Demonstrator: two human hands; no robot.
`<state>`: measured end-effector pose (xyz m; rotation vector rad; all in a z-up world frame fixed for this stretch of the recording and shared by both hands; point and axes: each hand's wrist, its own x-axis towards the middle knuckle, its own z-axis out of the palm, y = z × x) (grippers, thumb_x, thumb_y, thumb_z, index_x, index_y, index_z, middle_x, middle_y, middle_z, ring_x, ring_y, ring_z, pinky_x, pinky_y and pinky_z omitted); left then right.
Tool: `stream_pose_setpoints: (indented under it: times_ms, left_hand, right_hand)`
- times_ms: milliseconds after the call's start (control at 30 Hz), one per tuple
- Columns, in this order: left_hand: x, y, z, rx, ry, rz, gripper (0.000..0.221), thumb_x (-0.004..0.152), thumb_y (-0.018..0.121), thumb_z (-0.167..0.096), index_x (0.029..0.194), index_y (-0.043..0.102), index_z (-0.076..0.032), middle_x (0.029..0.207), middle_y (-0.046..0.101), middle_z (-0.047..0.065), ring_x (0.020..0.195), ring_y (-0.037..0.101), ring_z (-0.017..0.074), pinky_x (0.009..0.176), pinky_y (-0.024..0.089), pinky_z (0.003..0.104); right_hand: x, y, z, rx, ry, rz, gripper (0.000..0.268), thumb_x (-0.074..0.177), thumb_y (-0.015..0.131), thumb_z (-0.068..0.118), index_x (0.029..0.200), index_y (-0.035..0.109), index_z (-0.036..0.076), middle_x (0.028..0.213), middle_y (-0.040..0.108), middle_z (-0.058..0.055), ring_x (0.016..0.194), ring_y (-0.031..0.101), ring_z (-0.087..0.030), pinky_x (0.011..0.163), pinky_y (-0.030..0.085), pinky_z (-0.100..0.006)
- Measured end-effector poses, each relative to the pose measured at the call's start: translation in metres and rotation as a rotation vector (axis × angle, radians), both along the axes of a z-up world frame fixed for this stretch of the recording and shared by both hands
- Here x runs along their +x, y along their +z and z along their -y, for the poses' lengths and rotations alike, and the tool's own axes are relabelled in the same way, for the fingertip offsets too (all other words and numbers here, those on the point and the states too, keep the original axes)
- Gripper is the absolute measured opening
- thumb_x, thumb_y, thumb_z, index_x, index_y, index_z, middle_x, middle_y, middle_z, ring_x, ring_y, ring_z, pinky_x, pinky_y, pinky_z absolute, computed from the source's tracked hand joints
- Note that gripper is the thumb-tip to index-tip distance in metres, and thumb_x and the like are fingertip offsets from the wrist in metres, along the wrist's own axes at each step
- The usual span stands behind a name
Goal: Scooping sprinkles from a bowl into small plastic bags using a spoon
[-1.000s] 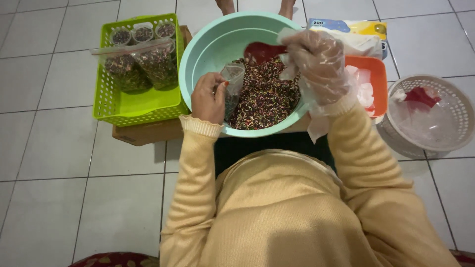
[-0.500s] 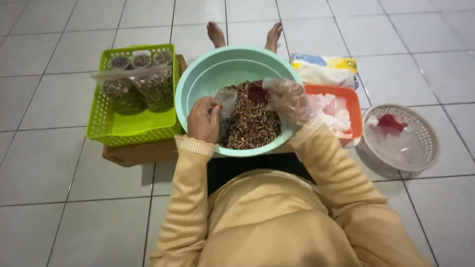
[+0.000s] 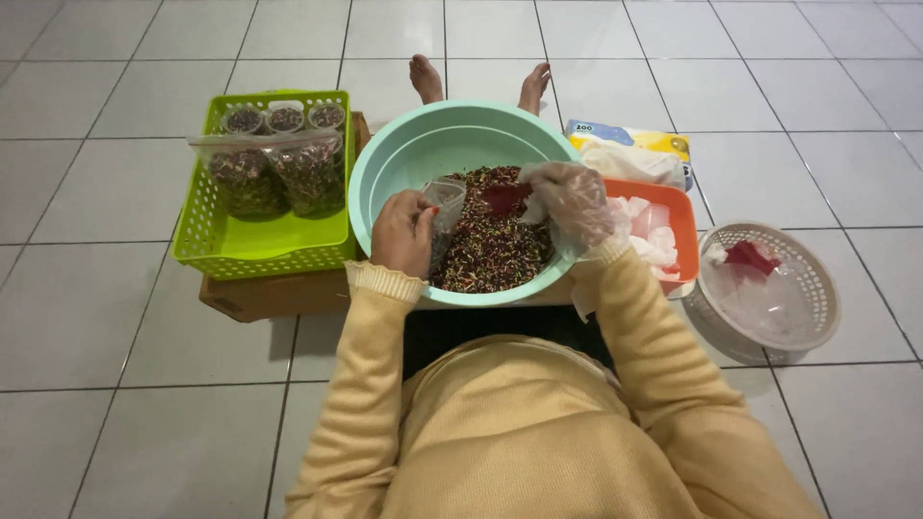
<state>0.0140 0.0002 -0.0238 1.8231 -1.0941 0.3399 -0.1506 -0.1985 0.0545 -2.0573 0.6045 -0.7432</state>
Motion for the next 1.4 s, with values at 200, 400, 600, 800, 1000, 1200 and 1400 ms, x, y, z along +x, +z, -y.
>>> stream_pose_setpoints:
  times_ms: [200, 400, 600, 800, 1000, 1200, 1400]
  left_hand:
    - [-0.002, 0.001, 0.001, -0.015, -0.008, -0.007, 0.008, 0.095, 0.070, -0.017, 0.096, 0.063, -0.012, 0.085, 0.062, 0.012, 0.089, 0.066, 0.0378, 0.083, 0.053, 0.046]
    - [0.001, 0.001, 0.003, -0.011, -0.013, 0.005, 0.010, 0.097, 0.069, -0.019, 0.097, 0.063, -0.012, 0.084, 0.061, 0.013, 0.089, 0.065, 0.0386, 0.083, 0.053, 0.046]
    - [0.004, -0.001, 0.006, -0.017, -0.008, -0.034, 0.008, 0.096, 0.069, -0.017, 0.097, 0.062, -0.012, 0.086, 0.062, 0.011, 0.091, 0.066, 0.0366, 0.084, 0.053, 0.044]
    - [-0.005, 0.006, 0.003, -0.012, -0.022, 0.003, 0.008, 0.095, 0.068, -0.012, 0.096, 0.060, -0.010, 0.083, 0.059, 0.014, 0.089, 0.064, 0.0405, 0.083, 0.053, 0.048]
    - [-0.006, 0.007, 0.001, -0.001, -0.014, -0.031, 0.011, 0.096, 0.069, -0.015, 0.095, 0.059, -0.012, 0.081, 0.055, 0.010, 0.087, 0.064, 0.0371, 0.081, 0.053, 0.045]
    - [-0.006, 0.008, 0.002, -0.010, -0.025, -0.061, 0.009, 0.096, 0.069, -0.014, 0.097, 0.060, -0.011, 0.084, 0.057, 0.011, 0.089, 0.064, 0.0386, 0.080, 0.053, 0.046]
    - [-0.004, 0.007, 0.003, -0.028, -0.043, -0.046, 0.009, 0.096, 0.069, -0.015, 0.097, 0.061, -0.012, 0.085, 0.057, 0.012, 0.089, 0.064, 0.0401, 0.081, 0.053, 0.047]
  right_hand:
    - [-0.005, 0.033, 0.015, 0.026, 0.231, 0.175, 0.021, 0.092, 0.058, 0.004, 0.109, 0.070, 0.009, 0.078, 0.069, -0.004, 0.063, 0.068, -0.014, 0.062, 0.057, -0.025]
    - [-0.004, 0.057, -0.008, -0.480, 0.366, 0.360, 0.019, 0.097, 0.057, -0.005, 0.108, 0.072, -0.006, 0.077, 0.070, -0.016, 0.056, 0.068, -0.017, 0.048, 0.056, -0.025]
    - [0.008, 0.043, 0.013, -0.753, 0.680, 0.643, 0.036, 0.098, 0.044, -0.008, 0.131, 0.050, -0.019, 0.086, 0.059, -0.011, 0.054, 0.058, -0.003, 0.047, 0.039, -0.008]
    - [0.000, 0.019, 0.002, -0.383, 0.531, 0.369, 0.037, 0.079, 0.070, -0.008, 0.116, 0.066, -0.004, 0.092, 0.069, -0.012, 0.084, 0.067, -0.018, 0.075, 0.050, -0.025]
    - [0.002, 0.022, -0.007, -0.194, 0.208, 0.117, 0.027, 0.075, 0.076, -0.001, 0.102, 0.076, 0.003, 0.081, 0.069, -0.012, 0.084, 0.068, -0.027, 0.080, 0.054, -0.034]
    - [0.001, 0.018, 0.025, -0.068, -0.017, -0.164, 0.022, 0.083, 0.068, 0.033, 0.101, 0.076, 0.041, 0.065, 0.066, 0.010, 0.067, 0.069, -0.008, 0.060, 0.055, -0.024]
    - [-0.004, 0.056, -0.009, -0.193, 0.135, 0.128, 0.021, 0.089, 0.063, 0.006, 0.100, 0.078, 0.015, 0.072, 0.070, -0.010, 0.059, 0.069, -0.019, 0.054, 0.056, -0.028]
